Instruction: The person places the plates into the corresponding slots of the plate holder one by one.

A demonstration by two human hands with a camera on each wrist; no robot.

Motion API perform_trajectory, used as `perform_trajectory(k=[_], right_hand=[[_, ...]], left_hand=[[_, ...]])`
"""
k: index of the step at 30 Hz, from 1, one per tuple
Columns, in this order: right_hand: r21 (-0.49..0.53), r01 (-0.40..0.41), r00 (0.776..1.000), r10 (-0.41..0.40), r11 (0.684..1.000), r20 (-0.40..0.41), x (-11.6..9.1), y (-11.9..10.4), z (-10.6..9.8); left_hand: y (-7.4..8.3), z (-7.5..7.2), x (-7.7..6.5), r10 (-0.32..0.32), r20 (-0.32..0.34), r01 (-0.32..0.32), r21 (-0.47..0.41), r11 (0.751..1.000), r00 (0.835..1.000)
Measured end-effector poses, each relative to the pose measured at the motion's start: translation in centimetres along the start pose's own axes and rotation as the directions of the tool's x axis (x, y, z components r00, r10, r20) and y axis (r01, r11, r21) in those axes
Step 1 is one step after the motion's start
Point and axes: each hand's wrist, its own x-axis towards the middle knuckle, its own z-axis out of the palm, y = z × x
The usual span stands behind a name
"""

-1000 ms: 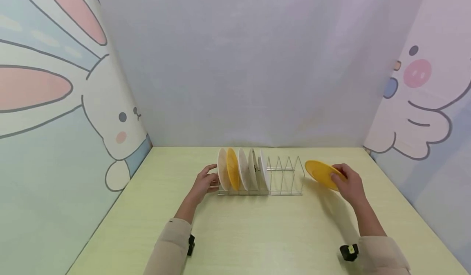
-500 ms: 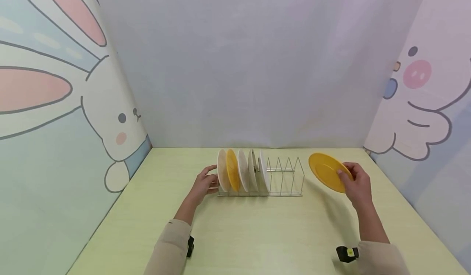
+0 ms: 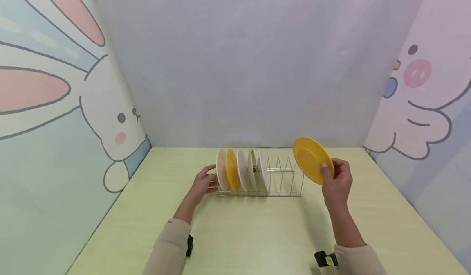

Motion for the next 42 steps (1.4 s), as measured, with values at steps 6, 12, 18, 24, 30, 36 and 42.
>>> perform_trajectory(k=[6,12,18,24,30,36,42], right_hand=[[0.137,0.030,1.000,-0.031,0.990,0.005,-0.9,-0.6,3.5],[0.212,0.000,1.000,-0.004,0.977,0.018,-1.4,0.1,6.6],[0.179,0.002,1.000,-0.004,0.984,0.010,-2.1,1.2,9.0],[0.087,-0.016,1.000,0.017,0.996,-0.013,-3.0,2.8,10.2],[-0.020,-0.022,1.000,0.022,1.000,0.012,-4.1,4.5,10.2],[-0.052,-0.022,0.993,0.028,0.998,0.116,-5.1,5.9,10.1],[-0.208,0.042,0.981,-0.001,0.977,0.194,-5.9,7.0,9.6]], left_hand=[[0.0,-0.1,0.1,0.004,-0.003,-0.004,-0.009,1.000,1.000],[0.1,-0.1,0.2,0.008,-0.004,-0.008,-0.016,1.000,1.000],[0.2,-0.1,0.1,0.020,0.005,-0.020,-0.011,1.000,1.000],[0.1,0.0,0.1,0.001,0.002,-0.001,-0.010,1.000,1.000],[0.5,0.1,-0.4,-0.020,0.039,0.021,-0.038,0.999,0.999],[2.5,0.2,-1.5,-0.010,0.063,0.011,-0.025,1.000,0.998],[2.4,0.3,-1.4,-0.020,0.053,0.022,-0.028,0.999,0.998]])
